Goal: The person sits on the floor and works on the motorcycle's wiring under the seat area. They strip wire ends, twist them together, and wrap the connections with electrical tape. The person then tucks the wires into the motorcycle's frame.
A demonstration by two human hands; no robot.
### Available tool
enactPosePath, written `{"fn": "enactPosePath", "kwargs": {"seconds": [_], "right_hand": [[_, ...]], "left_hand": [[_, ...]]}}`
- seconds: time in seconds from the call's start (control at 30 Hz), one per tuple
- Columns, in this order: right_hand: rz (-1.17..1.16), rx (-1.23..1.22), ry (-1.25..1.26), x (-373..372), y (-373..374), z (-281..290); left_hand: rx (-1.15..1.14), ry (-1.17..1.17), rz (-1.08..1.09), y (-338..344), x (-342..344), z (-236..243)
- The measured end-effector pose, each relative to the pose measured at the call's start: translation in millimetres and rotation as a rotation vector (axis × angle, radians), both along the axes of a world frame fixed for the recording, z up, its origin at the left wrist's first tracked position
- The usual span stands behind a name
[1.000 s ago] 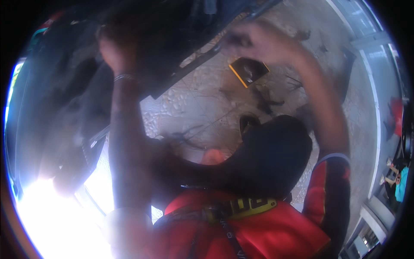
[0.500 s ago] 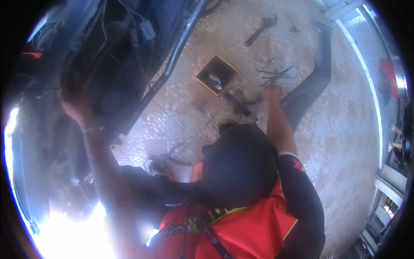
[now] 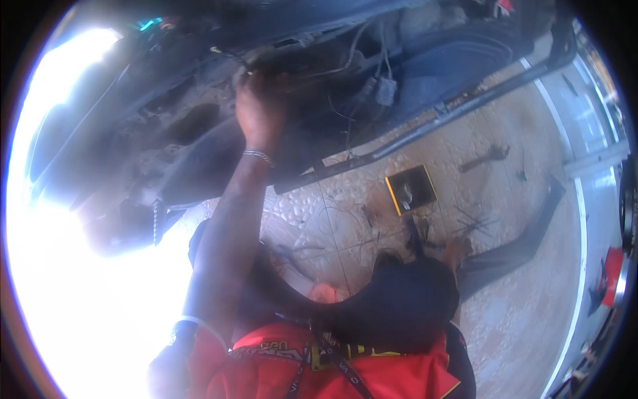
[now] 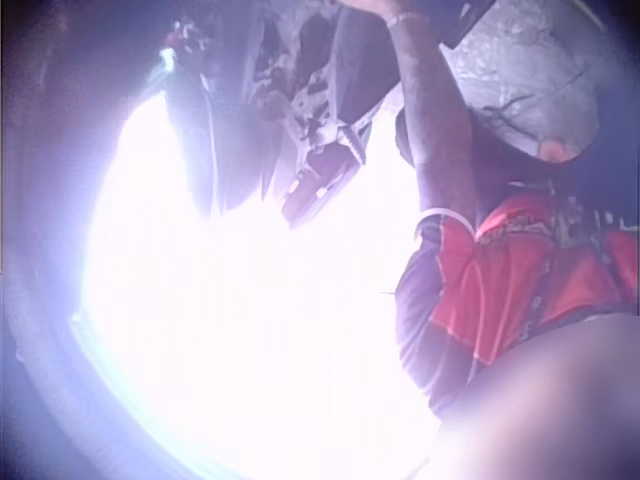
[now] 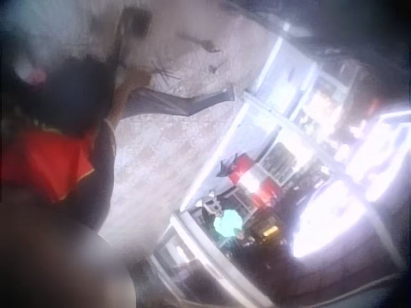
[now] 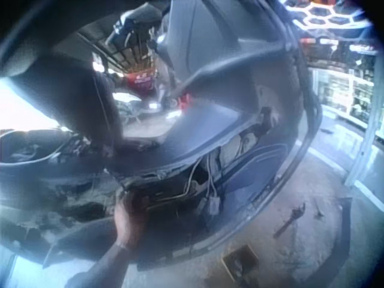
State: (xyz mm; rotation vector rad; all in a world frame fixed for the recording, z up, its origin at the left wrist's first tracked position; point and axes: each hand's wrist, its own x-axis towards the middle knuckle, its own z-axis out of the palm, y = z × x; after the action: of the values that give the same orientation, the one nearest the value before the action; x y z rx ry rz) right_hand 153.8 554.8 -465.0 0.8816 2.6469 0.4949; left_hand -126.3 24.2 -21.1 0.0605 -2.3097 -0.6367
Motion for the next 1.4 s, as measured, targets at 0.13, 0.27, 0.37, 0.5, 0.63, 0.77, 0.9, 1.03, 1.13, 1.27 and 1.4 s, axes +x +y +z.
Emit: {"fn": "enactPosePath", "kwargs": {"seconds": [0.13, 0.27, 0.37, 0.5, 0.63, 0.77, 0.9, 1.03, 1.13, 1.27, 1.4], "right_hand": [[0.025, -0.084, -0.013, -3.0, 21.1, 10.1], [0.019, -0.189, -0.302, 1.5, 49.3, -17.6], [-0.378, -0.38, 0.14, 7.1, 43.8, -15.1], [-0.322, -1.231, 1.148, 13.2, -9.4, 106.8], [-0.355, -1.566, 1.217, -42.1, -91.8, 312.5], [-0.155, -1.568, 1.193, -119.8, -198.4, 447.7], [0.455, -1.494, 0.647, -197.2, -283.1, 497.2], [0.562, -1.245, 0.793, -257.0, -360.6, 480.9], [0.766, -1.12, 0.936, -261.4, -368.5, 464.8], [0.506, -1.498, 0.708, -238.2, -356.5, 457.7], [0.817, -1.065, 1.062, -223.6, -357.3, 467.2]], "left_hand": [[0.107, -0.049, 0.021, 7.3, 7.1, 7.9], [0.112, -0.066, 0.001, 8.9, 8.9, 10.8], [0.14, -0.039, -0.018, 9.1, 10.0, 11.2], [0.162, -0.026, -0.035, 8.9, 13.1, 12.3], [0.127, -0.025, -0.024, 7.7, 13.2, 13.4], [0.163, -0.035, -0.024, 7.4, 13.0, 12.4], [0.178, 0.018, -0.046, 7.6, 15.7, 13.2], [0.225, -0.04, -0.047, 6.9, 16.9, 16.2], [0.234, -0.063, -0.064, 3.9, 17.5, 18.1], [0.289, -0.092, -0.061, 1.2, 19.7, 21.0], [0.288, -0.085, -0.071, 0.6, 22.4, 24.3]]}}
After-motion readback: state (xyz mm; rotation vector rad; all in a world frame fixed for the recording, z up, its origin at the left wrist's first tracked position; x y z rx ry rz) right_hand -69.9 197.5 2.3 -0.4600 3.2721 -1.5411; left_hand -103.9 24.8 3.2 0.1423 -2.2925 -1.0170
